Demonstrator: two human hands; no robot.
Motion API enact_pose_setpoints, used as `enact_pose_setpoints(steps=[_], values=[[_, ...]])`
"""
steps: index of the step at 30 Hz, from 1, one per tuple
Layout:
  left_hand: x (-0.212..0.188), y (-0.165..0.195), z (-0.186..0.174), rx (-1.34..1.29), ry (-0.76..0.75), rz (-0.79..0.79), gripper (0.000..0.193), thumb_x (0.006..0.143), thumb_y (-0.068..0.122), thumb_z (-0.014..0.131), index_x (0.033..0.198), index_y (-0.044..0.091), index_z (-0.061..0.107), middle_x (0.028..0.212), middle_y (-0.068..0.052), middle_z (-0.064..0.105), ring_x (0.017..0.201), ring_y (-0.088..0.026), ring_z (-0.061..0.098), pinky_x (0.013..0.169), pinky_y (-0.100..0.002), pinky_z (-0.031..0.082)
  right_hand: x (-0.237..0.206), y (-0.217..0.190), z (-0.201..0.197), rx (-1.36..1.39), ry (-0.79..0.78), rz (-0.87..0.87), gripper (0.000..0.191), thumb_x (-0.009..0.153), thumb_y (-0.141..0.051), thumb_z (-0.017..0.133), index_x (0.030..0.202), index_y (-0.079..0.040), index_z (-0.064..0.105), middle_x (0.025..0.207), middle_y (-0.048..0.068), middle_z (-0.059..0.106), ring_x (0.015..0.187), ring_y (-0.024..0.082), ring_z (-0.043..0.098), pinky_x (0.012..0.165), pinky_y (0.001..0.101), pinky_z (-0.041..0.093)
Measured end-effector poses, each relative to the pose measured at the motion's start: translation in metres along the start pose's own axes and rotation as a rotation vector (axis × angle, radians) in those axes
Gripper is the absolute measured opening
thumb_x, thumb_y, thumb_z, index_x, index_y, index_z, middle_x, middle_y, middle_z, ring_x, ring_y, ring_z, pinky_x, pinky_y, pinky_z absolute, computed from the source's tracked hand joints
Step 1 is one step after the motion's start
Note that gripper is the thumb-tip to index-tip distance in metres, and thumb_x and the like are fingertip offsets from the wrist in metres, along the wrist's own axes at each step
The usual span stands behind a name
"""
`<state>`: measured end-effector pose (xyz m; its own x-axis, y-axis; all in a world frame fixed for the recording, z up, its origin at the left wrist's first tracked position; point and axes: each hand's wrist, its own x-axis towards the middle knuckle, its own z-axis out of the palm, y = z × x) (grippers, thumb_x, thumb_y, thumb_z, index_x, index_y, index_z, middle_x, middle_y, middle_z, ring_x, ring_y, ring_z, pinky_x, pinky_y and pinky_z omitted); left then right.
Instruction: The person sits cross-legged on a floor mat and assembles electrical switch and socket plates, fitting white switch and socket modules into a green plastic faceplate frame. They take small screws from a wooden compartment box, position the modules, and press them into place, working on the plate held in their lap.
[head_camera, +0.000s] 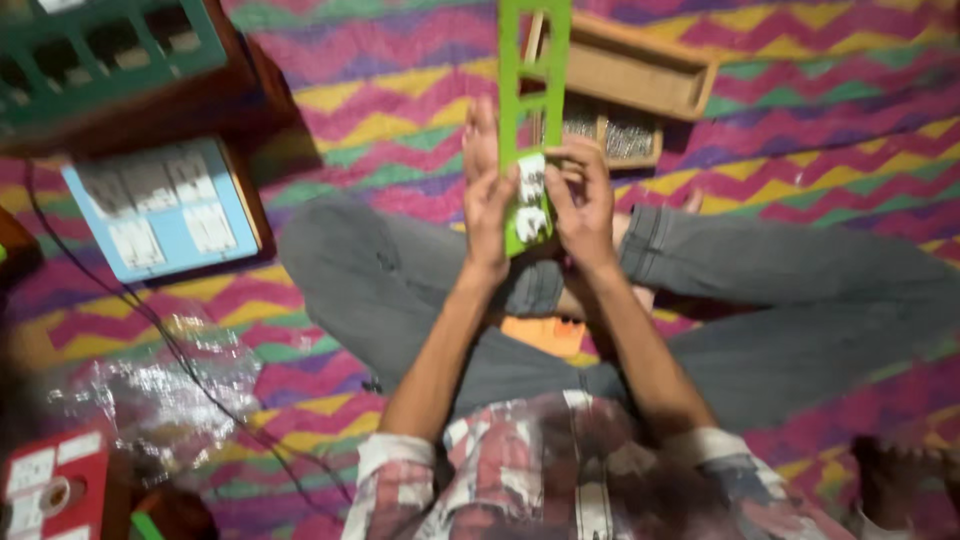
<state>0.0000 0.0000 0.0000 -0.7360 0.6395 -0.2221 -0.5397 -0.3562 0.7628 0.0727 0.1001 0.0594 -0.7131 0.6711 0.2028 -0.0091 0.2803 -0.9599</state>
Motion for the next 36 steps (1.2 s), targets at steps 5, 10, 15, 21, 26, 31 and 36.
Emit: enact_pose_setpoints(steps=[5, 10, 15, 21, 26, 31, 36], values=[[0.011, 0.026, 0.005, -0.401, -0.043, -0.175, 0.061, 0.107, 0.039, 0.061, 0.153, 0.003, 0.046, 0.138, -0.013, 0.065, 0.123, -0.025, 0.066, 0.107, -0.041, 0.055, 0.004, 0.004, -0.010, 0.138, -0.185, 0.189, 0.025, 0.107, -0.008, 0.065, 0.130, -0.001, 0.058, 0.124, 0.006, 0.065, 0.116, 0.014, 0.063, 0.104, 0.0290, 0.052], [0.015, 0.040, 0.012, -0.516, 0.010, -0.179, 0.070, 0.101, 0.040, 0.060, 0.160, 0.022, 0.026, 0.139, -0.005, 0.059, 0.127, -0.022, 0.062, 0.108, -0.041, 0.053, 0.008, 0.009, -0.007, 0.116, -0.175, 0.186, 0.022, 0.111, -0.006, 0.072, 0.124, -0.003, 0.056, 0.112, 0.006, 0.066, 0.106, 0.013, 0.064, 0.097, 0.0262, 0.053], [0.022, 0.009, -0.012, -0.469, -0.009, -0.218, 0.068, 0.105, 0.041, 0.062, 0.159, 0.011, 0.034, 0.140, -0.009, 0.060, 0.130, -0.023, 0.059, 0.110, -0.041, 0.052, -0.005, 0.041, 0.002, 0.137, -0.141, 0.117, 0.033, 0.108, -0.009, 0.069, 0.134, 0.000, 0.050, 0.130, 0.008, 0.061, 0.124, 0.015, 0.061, 0.109, 0.0295, 0.050], [0.026, 0.003, -0.013, -0.455, -0.058, -0.216, 0.071, 0.105, 0.045, 0.062, 0.158, 0.005, 0.037, 0.139, -0.014, 0.061, 0.129, -0.027, 0.061, 0.110, -0.043, 0.054, 0.001, 0.042, 0.001, 0.133, -0.135, 0.166, 0.023, 0.110, -0.011, 0.071, 0.120, -0.002, 0.052, 0.113, 0.008, 0.068, 0.104, 0.012, 0.066, 0.093, 0.0259, 0.055], [0.018, 0.026, 0.003, -0.441, -0.008, -0.187, 0.083, 0.102, 0.044, 0.062, 0.167, 0.024, 0.014, 0.149, -0.011, 0.050, 0.134, -0.026, 0.056, 0.111, -0.043, 0.053, 0.008, 0.010, -0.005, -0.125, -0.190, 0.031, 0.027, 0.108, -0.008, 0.069, 0.131, 0.002, 0.058, 0.122, 0.015, 0.069, 0.110, 0.016, 0.067, 0.096, 0.0294, 0.056], [0.015, 0.044, 0.011, -0.436, -0.019, -0.160, 0.086, 0.102, 0.044, 0.062, 0.168, 0.025, 0.010, 0.151, -0.010, 0.048, 0.135, -0.027, 0.056, 0.111, -0.045, 0.053, 0.011, -0.007, 0.004, 0.071, -0.133, 0.133, 0.026, 0.108, -0.009, 0.070, 0.120, -0.001, 0.050, 0.112, 0.008, 0.068, 0.105, 0.012, 0.068, 0.092, 0.0264, 0.057], [0.004, 0.061, 0.012, -0.441, -0.039, -0.153, 0.086, 0.103, 0.046, 0.063, 0.169, 0.024, 0.011, 0.147, -0.014, 0.050, 0.132, -0.029, 0.057, 0.108, -0.046, 0.055, 0.007, -0.026, 0.006, -0.055, -0.143, 0.068, 0.026, 0.108, -0.006, 0.069, 0.127, 0.002, 0.054, 0.122, 0.014, 0.068, 0.109, 0.015, 0.067, 0.097, 0.0298, 0.057]])
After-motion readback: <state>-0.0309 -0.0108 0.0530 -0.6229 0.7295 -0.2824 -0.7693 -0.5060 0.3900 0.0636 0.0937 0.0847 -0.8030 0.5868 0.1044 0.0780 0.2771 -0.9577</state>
